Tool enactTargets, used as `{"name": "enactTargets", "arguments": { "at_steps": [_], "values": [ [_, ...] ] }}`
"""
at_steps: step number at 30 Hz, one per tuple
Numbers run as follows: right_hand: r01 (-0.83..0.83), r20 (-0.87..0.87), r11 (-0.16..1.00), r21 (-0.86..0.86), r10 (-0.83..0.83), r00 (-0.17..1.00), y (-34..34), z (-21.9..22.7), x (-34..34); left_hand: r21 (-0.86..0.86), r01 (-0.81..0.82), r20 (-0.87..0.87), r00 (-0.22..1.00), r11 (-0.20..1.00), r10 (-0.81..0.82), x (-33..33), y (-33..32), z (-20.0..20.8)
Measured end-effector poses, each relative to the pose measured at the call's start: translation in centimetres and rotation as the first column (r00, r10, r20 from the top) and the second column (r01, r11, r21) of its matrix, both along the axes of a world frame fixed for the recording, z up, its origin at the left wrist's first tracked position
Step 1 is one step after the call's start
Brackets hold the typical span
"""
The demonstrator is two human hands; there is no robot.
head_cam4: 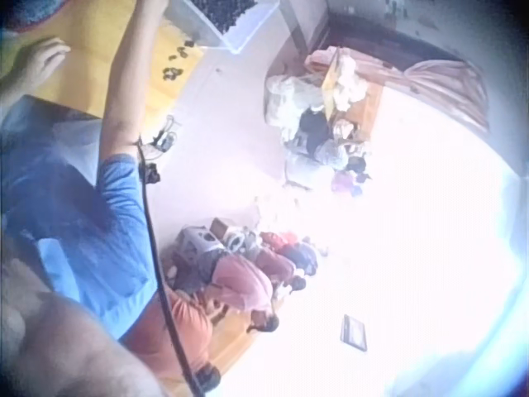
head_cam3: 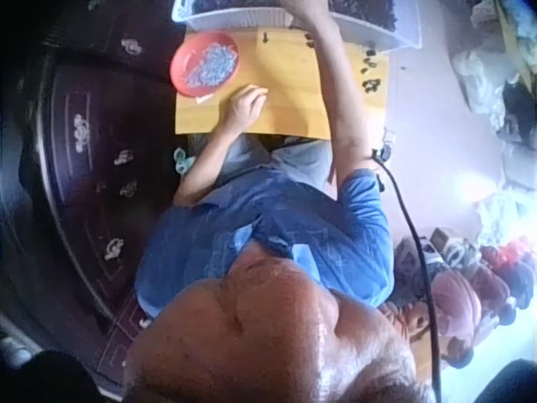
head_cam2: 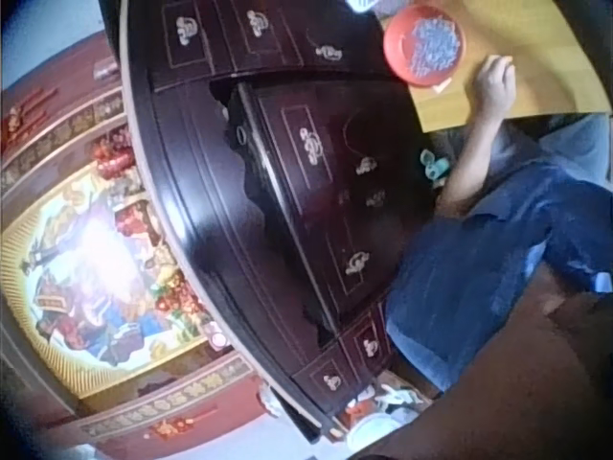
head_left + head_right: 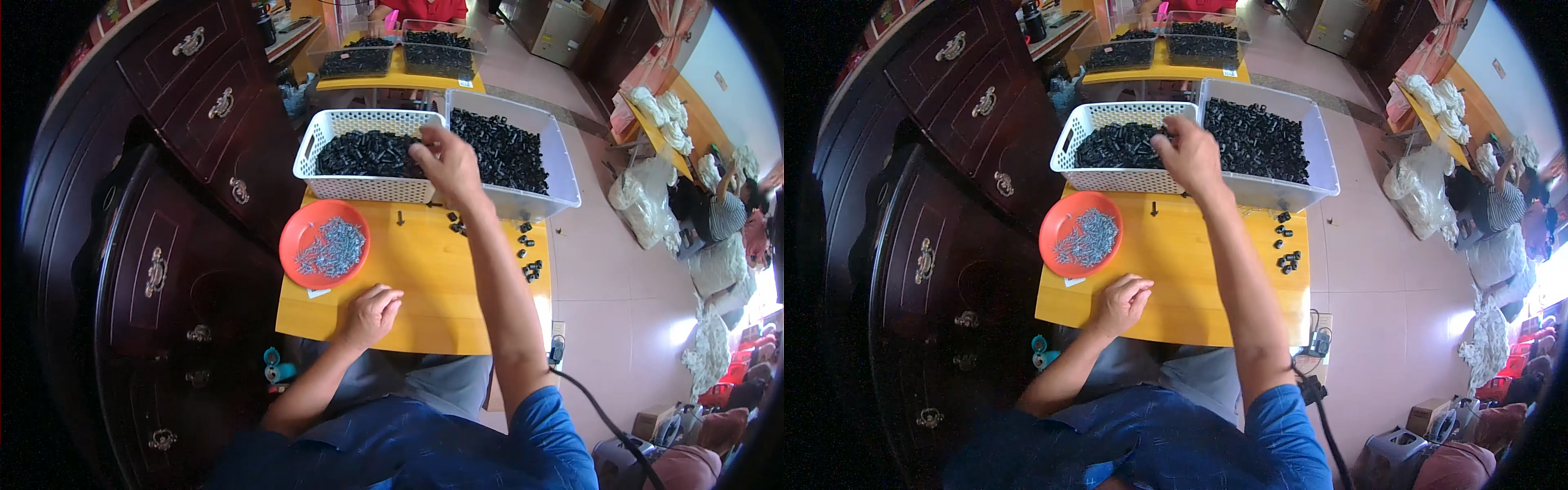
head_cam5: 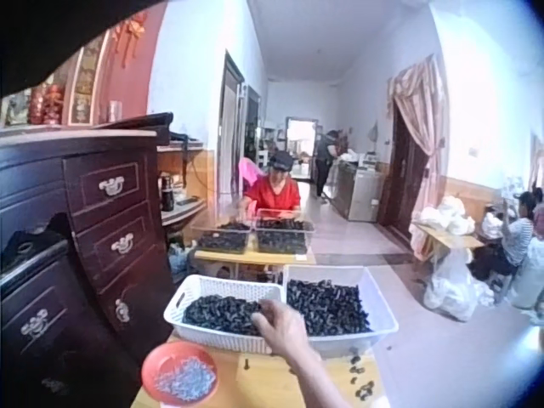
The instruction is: The person assembles small components by taking black plastic pieces and metal pins from containers and inserting the pins into the plastic pieces by hand.
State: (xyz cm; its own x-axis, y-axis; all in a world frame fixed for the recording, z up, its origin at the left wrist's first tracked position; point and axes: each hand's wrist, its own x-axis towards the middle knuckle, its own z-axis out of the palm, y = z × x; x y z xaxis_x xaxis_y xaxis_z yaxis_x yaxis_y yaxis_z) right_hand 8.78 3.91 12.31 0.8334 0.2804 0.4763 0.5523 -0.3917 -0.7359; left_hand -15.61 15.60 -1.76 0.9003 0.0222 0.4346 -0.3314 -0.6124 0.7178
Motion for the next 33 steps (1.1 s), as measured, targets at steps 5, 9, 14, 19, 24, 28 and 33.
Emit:
{"name": "enactTargets", "arguments": {
  "at_steps": [5,9,14,19,24,28,33],
  "values": [
    [0.094,0.002,0.922,-0.375,-0.1,0.995,-4.2,-0.5,9.5,-0.03,-0.003,-0.02,1.0,1.0,0.002,-0.1,0.4,-0.1],
    [-0.032,-0.236,0.789,-0.614,-0.145,0.961,-8.7,-4.3,15.5,-0.052,0.011,-0.039,0.999,0.999,-0.013,0.3,0.5,-0.1],
    [-0.229,-0.393,0.64,-0.733,-0.125,0.911,-8.1,-6.7,17.2,-0.08,0.007,-0.047,0.999,0.997,-0.011,0.4,0.5,0.0],
    [-0.284,-0.468,0.496,-0.821,-0.299,0.832,-7.4,-7.3,17.7,-0.116,0.02,-0.053,0.998,0.993,-0.026,0.5,0.5,0.4],
    [-0.348,-0.478,0.379,-0.857,-0.336,0.812,-6.5,-6.8,17.4,-0.104,0.01,-0.052,0.999,0.995,-0.016,0.3,0.5,0.7],
    [-0.268,-0.404,0.457,-0.848,-0.232,0.885,-8.5,-8.7,19.0,-0.125,0.027,-0.057,0.998,0.992,-0.035,0.5,0.4,0.7],
    [-0.226,-0.335,0.389,-0.893,-0.241,0.911,-7.7,-8.7,19.0,-0.132,0.014,-0.062,0.998,0.991,-0.022,0.3,0.5,0.8]
  ]
}}
